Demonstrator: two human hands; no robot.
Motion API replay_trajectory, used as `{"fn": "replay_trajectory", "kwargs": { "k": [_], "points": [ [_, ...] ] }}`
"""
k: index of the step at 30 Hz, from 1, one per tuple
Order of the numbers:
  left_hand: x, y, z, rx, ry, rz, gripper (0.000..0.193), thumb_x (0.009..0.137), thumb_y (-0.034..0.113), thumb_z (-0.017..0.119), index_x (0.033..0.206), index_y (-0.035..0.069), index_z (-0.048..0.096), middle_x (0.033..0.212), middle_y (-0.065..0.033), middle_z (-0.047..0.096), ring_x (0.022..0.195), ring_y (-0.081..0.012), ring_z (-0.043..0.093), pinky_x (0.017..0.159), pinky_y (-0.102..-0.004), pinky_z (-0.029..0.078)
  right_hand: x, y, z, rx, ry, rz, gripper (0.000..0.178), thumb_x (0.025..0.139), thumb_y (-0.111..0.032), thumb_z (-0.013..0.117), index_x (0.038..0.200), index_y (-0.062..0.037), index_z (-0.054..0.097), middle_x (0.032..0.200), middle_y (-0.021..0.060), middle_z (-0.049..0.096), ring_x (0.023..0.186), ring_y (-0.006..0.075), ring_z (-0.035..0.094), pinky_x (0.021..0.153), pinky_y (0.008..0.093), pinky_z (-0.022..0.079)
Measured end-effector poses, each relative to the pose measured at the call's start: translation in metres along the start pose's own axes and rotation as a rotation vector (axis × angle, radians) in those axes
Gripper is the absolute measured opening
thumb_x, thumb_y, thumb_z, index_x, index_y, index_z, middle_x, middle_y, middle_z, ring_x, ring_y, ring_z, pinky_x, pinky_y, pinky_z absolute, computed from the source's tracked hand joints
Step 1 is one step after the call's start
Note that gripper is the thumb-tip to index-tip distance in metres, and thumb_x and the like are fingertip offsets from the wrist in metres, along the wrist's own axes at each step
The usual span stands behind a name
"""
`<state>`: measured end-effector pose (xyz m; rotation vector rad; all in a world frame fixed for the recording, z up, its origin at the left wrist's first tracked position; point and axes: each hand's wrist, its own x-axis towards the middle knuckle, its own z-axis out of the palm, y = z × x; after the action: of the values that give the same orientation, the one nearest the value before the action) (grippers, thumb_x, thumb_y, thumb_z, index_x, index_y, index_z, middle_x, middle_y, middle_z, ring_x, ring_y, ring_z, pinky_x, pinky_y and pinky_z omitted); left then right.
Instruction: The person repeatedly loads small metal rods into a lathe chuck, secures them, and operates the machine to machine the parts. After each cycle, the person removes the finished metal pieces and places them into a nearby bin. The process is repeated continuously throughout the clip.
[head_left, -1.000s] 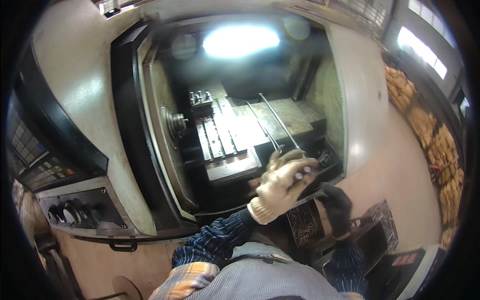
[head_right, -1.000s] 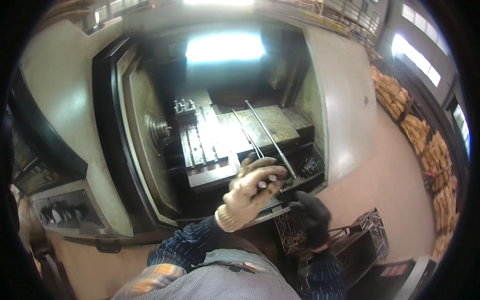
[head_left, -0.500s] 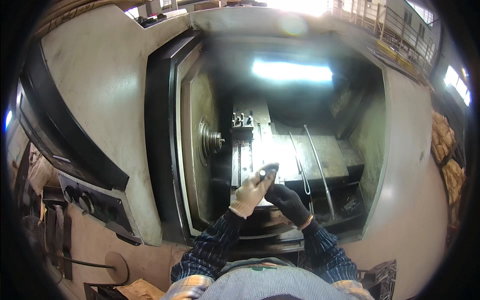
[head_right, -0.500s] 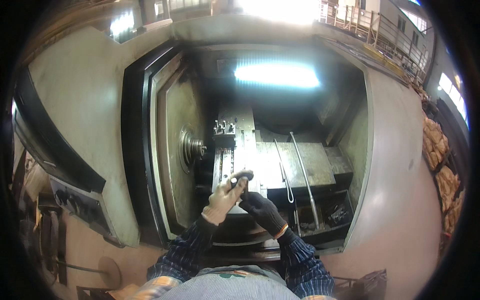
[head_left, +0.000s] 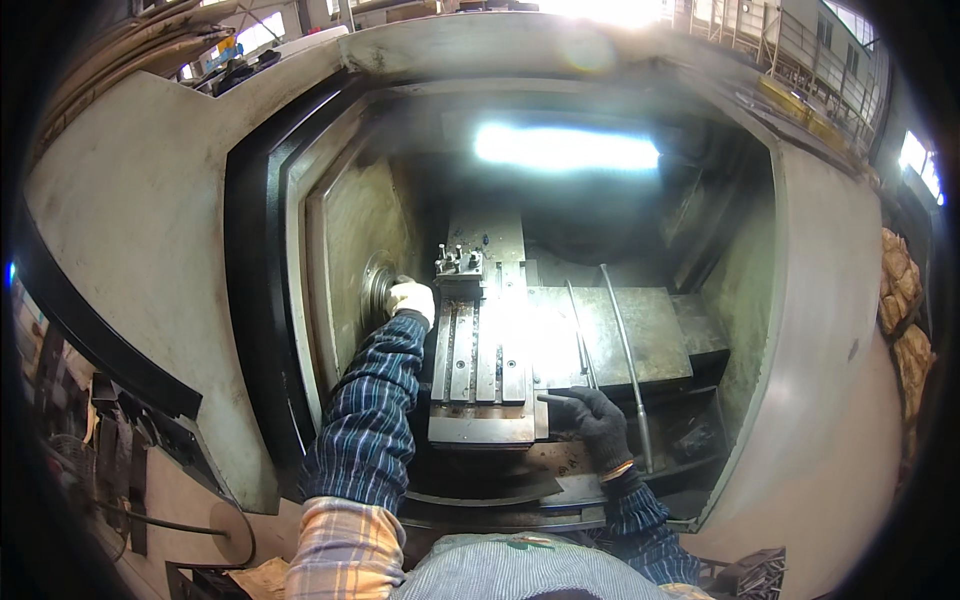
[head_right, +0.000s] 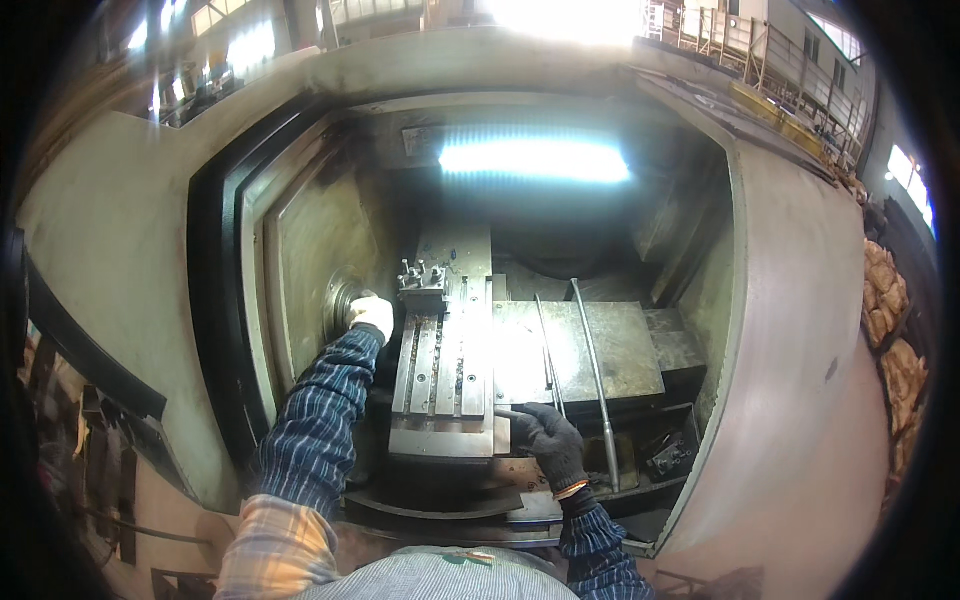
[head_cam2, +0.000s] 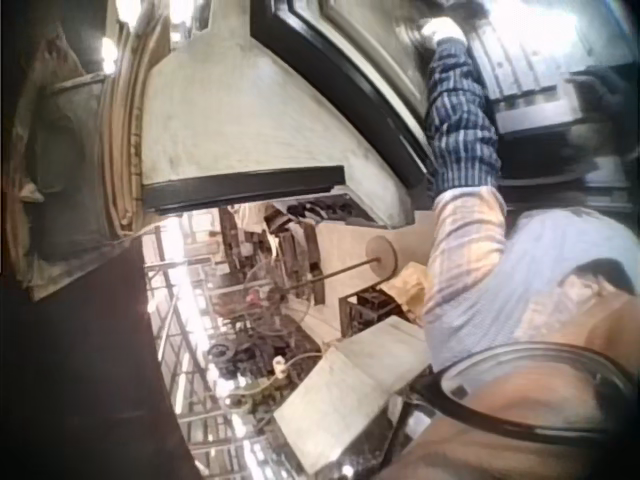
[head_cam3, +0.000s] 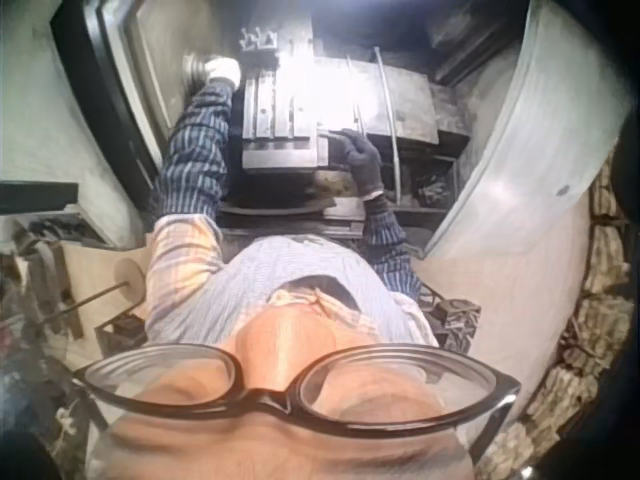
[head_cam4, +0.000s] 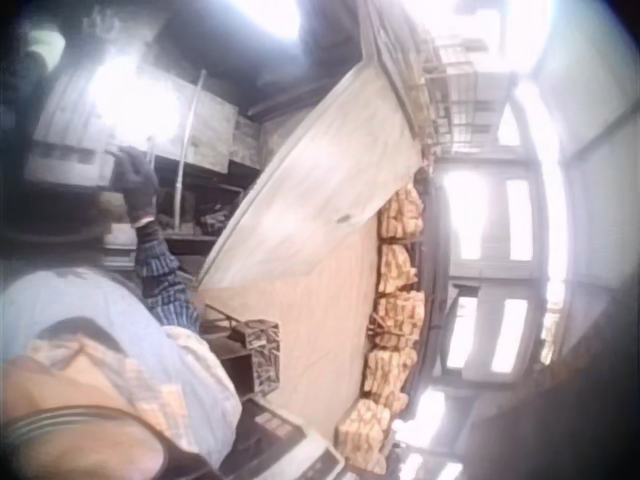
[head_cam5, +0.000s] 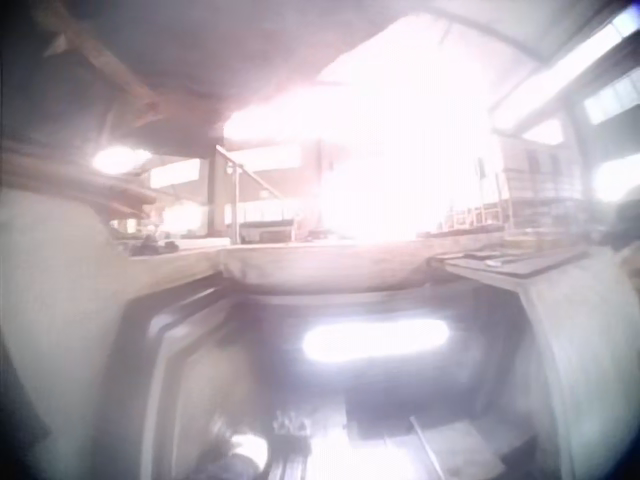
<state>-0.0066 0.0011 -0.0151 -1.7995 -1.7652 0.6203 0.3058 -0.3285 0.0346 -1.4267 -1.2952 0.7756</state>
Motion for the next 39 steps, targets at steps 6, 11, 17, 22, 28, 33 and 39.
{"fn": "replay_trajectory", "kwargs": {
  "k": [6, 11, 17, 22, 28, 33, 39],
  "points": [
    [-0.038, -0.015, -0.092, -0.81, 0.15, 0.48, 0.03, 0.094, 0.024, 0.058, 0.114, 0.007, 0.073, 0.105, -0.0182, 0.074, 0.094, -0.0352, 0.072, 0.082, -0.0532, 0.056, 0.027, 0.018, 0.023, 0.056, 0.086, -0.016, 0.028, 0.098, -0.02, 0.071, 0.118, 0.0, 0.07, 0.104, 0.013, 0.075, 0.095, 0.0175, 0.07, 0.085, 0.0305, 0.056],
    [-0.159, -0.016, -0.153, -1.404, 0.735, 0.295, 0.029, 0.095, 0.021, 0.068, 0.122, 0.009, 0.069, 0.114, -0.0156, 0.073, 0.101, -0.0284, 0.072, 0.088, -0.039, 0.058, 0.064, 0.017, 0.064, 0.151, 0.029, -0.058, 0.029, 0.099, -0.017, 0.068, 0.122, 0.0012, 0.068, 0.103, 0.0092, 0.073, 0.092, 0.0154, 0.066, 0.084, 0.0291, 0.054],
    [-0.316, -0.14, -0.147, -2.625, 0.727, -0.005, 0.039, 0.106, 0.035, 0.056, 0.136, 0.012, 0.059, 0.135, -0.006, 0.063, 0.118, -0.0233, 0.063, 0.093, -0.0427, 0.054, 0.129, 0.026, 0.154, 0.333, -0.091, -0.072, 0.036, 0.101, -0.029, 0.067, 0.124, -0.001, 0.068, 0.108, 0.0114, 0.075, 0.097, 0.019, 0.07, 0.087, 0.0301, 0.055],
    [-0.426, -0.235, -0.061, -3.035, 0.986, 0.387, 0.049, 0.108, 0.044, 0.045, 0.144, 0.013, 0.052, 0.139, -0.0071, 0.054, 0.119, -0.0273, 0.057, 0.091, -0.0546, 0.054, 0.17, 0.0, 0.231, 0.069, 0.004, -0.251, 0.034, 0.097, -0.037, 0.07, 0.125, -0.0171, 0.069, 0.105, 0.012, 0.075, 0.093, 0.0247, 0.072, 0.081, 0.0351, 0.056],
    [-0.497, -0.288, -0.061, -2.092, 1.192, -0.742, 0.047, 0.106, 0.02, 0.058, 0.146, -0.003, 0.049, 0.1, -0.0144, 0.068, 0.059, -0.0216, 0.065, 0.055, -0.0212, 0.053, 0.206, 0.018, 0.264, 0.654, -0.242, 0.204, 0.026, 0.1, -0.024, 0.07, 0.117, -0.0049, 0.07, 0.089, 0.0042, 0.07, 0.074, 0.0152, 0.066, 0.065, 0.0291, 0.055],
    [-0.443, -0.307, -0.033, -1.28, 0.919, -1.209, 0.037, 0.105, 0.014, 0.058, 0.135, -0.008, 0.058, 0.128, -0.0142, 0.068, 0.111, -0.0201, 0.065, 0.097, -0.0316, 0.05, 0.23, 0.045, 0.257, 0.533, -0.456, 0.1, 0.031, 0.092, -0.03, 0.072, 0.115, -0.0097, 0.064, 0.093, 0.0084, 0.069, 0.078, 0.0263, 0.067, 0.073, 0.0381, 0.057],
    [-0.427, -0.298, -0.036, -1.443, 1.194, -0.902, 0.037, 0.106, 0.012, 0.056, 0.135, -0.011, 0.056, 0.131, -0.0205, 0.065, 0.113, -0.0265, 0.066, 0.099, -0.0344, 0.052, 0.206, -0.002, 0.301, 0.831, -0.542, 0.454, 0.045, 0.096, -0.036, 0.073, 0.131, -0.0125, 0.057, 0.105, 0.0031, 0.067, 0.084, 0.0138, 0.062, 0.067, 0.033, 0.054]
  ]
}}
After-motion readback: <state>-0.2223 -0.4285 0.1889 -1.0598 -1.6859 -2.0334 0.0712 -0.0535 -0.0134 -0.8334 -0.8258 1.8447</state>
